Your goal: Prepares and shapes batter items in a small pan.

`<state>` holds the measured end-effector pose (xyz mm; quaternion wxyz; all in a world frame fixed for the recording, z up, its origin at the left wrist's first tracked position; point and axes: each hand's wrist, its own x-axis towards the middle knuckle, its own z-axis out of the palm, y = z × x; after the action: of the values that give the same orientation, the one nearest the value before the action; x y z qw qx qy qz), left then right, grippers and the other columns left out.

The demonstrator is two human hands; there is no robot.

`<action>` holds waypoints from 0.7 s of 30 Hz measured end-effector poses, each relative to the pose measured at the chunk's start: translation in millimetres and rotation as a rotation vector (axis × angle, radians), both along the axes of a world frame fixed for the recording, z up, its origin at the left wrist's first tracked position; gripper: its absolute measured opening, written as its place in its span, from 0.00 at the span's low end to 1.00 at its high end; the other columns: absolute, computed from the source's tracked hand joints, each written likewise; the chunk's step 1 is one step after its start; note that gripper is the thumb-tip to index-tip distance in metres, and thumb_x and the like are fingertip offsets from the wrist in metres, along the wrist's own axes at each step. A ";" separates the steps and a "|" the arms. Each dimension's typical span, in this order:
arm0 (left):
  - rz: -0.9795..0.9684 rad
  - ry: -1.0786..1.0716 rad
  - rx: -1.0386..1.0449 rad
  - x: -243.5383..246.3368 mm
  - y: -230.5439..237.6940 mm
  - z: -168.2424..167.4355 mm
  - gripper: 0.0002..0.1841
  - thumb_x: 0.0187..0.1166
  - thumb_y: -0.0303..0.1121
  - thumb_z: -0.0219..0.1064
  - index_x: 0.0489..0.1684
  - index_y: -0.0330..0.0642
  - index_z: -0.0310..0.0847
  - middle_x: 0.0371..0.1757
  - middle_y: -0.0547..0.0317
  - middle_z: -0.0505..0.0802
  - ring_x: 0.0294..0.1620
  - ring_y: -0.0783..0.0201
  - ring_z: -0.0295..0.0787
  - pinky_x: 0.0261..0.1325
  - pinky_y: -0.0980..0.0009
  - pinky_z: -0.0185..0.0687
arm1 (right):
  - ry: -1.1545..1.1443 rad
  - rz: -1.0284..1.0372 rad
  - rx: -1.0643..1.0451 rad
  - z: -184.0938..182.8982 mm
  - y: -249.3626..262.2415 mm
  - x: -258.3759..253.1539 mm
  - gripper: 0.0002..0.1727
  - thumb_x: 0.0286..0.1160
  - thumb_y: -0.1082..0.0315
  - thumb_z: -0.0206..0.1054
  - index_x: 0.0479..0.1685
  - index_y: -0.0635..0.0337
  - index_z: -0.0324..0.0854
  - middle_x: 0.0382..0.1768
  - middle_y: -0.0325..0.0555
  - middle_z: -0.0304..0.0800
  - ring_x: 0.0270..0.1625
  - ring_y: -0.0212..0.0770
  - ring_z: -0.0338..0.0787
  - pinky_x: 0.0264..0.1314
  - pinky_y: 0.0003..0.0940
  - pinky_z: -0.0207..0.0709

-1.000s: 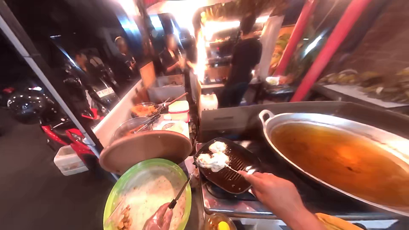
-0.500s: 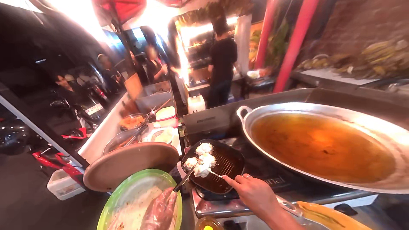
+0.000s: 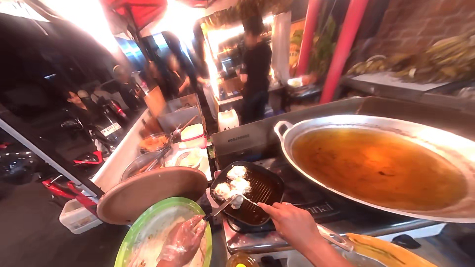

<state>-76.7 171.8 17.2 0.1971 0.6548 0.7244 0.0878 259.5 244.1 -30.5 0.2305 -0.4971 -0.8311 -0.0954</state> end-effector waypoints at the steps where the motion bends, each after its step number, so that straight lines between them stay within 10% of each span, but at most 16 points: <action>1: 0.000 0.019 0.005 -0.1 0.0 0.0 0.27 0.86 0.63 0.47 0.74 0.67 0.83 0.64 0.66 0.93 0.67 0.64 0.89 0.72 0.51 0.81 | 0.009 -0.012 -0.013 0.7 -0.9 -1.2 0.23 0.73 0.69 0.67 0.61 0.29 0.92 0.31 0.41 0.93 0.35 0.48 0.94 0.28 0.45 0.84; 21: 0.037 0.194 0.052 21.1 4.6 -11.3 0.27 0.90 0.58 0.45 0.82 0.66 0.76 0.64 0.60 0.94 0.65 0.55 0.91 0.68 0.48 0.83 | 0.061 -0.106 -0.157 5.4 -22.0 -13.3 0.21 0.82 0.65 0.60 0.66 0.29 0.90 0.33 0.42 0.93 0.35 0.48 0.94 0.30 0.47 0.85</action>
<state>-55.6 176.4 5.9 0.1070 0.6517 0.7494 0.0464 246.2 222.1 -25.1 0.2104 -0.5597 -0.8011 -0.0268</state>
